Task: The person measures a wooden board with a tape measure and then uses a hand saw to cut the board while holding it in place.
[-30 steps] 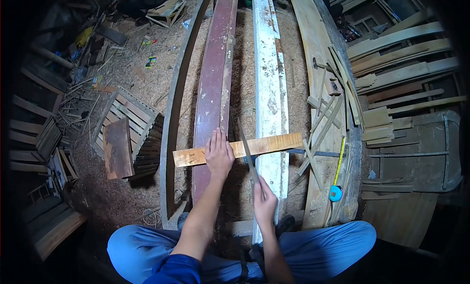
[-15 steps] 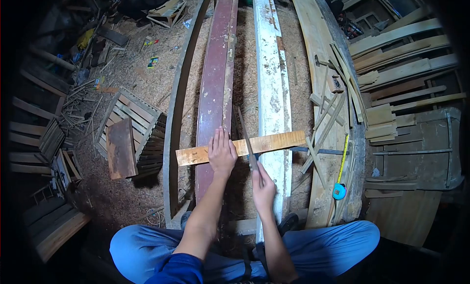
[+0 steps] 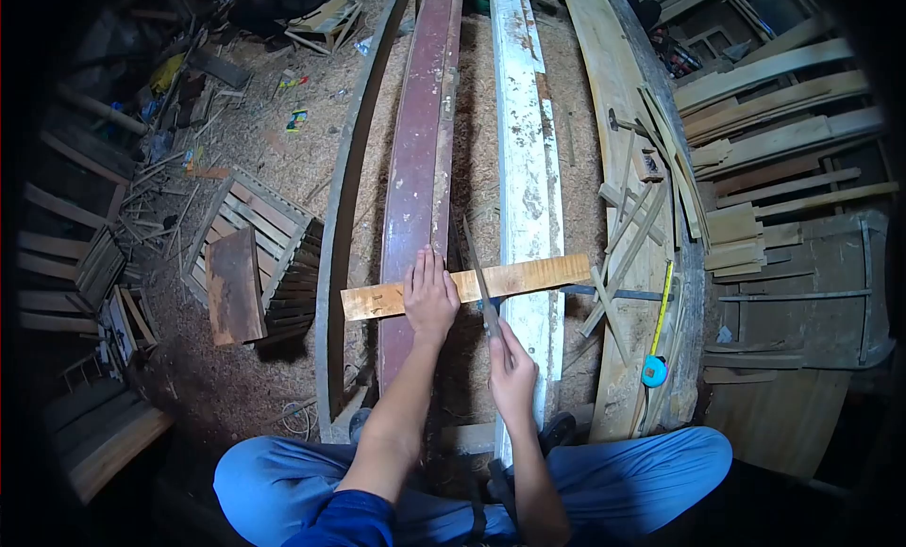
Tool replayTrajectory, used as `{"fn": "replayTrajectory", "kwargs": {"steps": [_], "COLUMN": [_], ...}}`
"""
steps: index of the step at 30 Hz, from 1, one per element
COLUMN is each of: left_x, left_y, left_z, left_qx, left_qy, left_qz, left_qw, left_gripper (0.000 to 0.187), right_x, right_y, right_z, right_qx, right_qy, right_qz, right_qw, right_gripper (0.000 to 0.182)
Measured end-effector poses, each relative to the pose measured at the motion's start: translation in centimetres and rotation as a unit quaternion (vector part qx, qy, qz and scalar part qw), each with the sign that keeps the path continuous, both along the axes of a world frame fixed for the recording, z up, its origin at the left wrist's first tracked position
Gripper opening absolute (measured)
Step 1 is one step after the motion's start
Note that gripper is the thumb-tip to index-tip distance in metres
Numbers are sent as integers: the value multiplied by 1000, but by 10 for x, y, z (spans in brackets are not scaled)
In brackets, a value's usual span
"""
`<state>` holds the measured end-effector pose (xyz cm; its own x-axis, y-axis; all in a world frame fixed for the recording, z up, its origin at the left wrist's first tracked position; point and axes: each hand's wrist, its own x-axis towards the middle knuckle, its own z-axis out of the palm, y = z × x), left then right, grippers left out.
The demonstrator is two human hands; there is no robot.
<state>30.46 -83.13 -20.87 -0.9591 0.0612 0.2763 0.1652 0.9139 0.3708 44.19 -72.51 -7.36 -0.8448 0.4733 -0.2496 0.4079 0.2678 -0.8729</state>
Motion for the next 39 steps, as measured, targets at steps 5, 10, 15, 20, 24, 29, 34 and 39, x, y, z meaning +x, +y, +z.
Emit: {"fn": "replayTrajectory", "kwargs": {"steps": [5, 10, 15, 20, 24, 29, 34, 39], "left_x": [2, 2, 1, 3, 4, 5, -4, -8], "left_y": [3, 3, 2, 4, 5, 3, 9, 18], "left_z": [1, 1, 0, 1, 0, -2, 1, -3], "left_qx": [0, -3, -1, -11, -8, -12, -4, 5], "left_qy": [-8, -9, -4, -2, -5, -17, 11, 5], "left_qz": [7, 3, 7, 1, 1, 2, 26, 64], "left_qw": [1000, 1000, 1000, 1000, 1000, 1000, 1000, 998], "left_gripper": [45, 45, 44, 44, 44, 47, 43, 45], "right_x": [57, -5, 13, 43, -10, 46, 39, 26], "right_y": [8, -3, -1, 6, -3, 5, 15, 31], "right_z": [19, 7, 18, 16, 3, 13, 21, 31], "right_qx": [36, -24, -28, -33, -11, 16, 44, -15], "right_qy": [-3, 31, 13, 3, 10, 20, -18, -7], "right_qz": [21, -22, -6, -14, -5, 6, -9, 24], "right_qw": [999, 999, 1000, 999, 1000, 1000, 999, 1000], "right_gripper": [44, 39, 39, 44, 44, 37, 39, 42]}}
